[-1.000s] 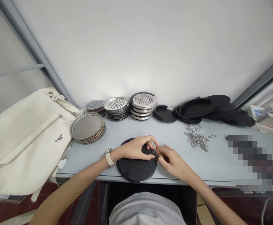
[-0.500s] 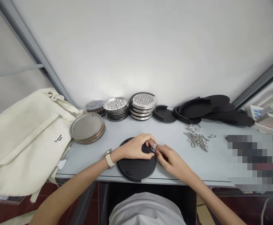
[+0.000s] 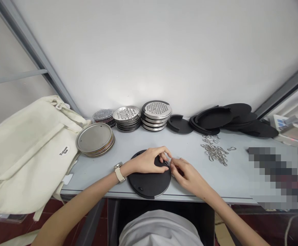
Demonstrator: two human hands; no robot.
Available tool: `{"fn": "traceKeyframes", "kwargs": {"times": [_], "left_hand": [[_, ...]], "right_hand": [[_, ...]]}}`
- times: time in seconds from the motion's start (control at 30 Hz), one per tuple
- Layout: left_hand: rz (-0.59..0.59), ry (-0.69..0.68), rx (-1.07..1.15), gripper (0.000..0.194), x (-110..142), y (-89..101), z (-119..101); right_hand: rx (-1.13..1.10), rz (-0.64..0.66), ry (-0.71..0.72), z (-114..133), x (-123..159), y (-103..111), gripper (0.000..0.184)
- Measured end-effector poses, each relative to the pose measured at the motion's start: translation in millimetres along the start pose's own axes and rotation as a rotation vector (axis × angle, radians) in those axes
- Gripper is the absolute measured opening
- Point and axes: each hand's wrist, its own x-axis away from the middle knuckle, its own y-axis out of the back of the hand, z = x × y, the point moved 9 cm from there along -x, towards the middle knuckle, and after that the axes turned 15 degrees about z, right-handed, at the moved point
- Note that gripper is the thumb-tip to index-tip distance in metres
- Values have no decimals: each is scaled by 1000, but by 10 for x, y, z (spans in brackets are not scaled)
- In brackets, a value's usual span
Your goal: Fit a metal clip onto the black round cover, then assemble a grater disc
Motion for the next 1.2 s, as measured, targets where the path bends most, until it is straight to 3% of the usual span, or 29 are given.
{"fn": "traceKeyframes", "kwargs": {"times": [0.23,0.43,0.73,0.93,1.2], "left_hand": [[0,-10,-39,37,-3,-4,-31],[-63,-5,-71,14,-2,49,-23],[-131,25,-97,7,4,105,12],[-178,65,-122,8,14,148,59],[-194,64,-173,8,28,145,83]], "right_hand": [[-29,-22,-11,-52,1,4,27],[-31,-17,9,-20,-5,8,26],[-22,-39,-14,16,19,35,15],[154,-109,-27,52,41,39,3],[303,-86,-4,64,9,-21,19]]}}
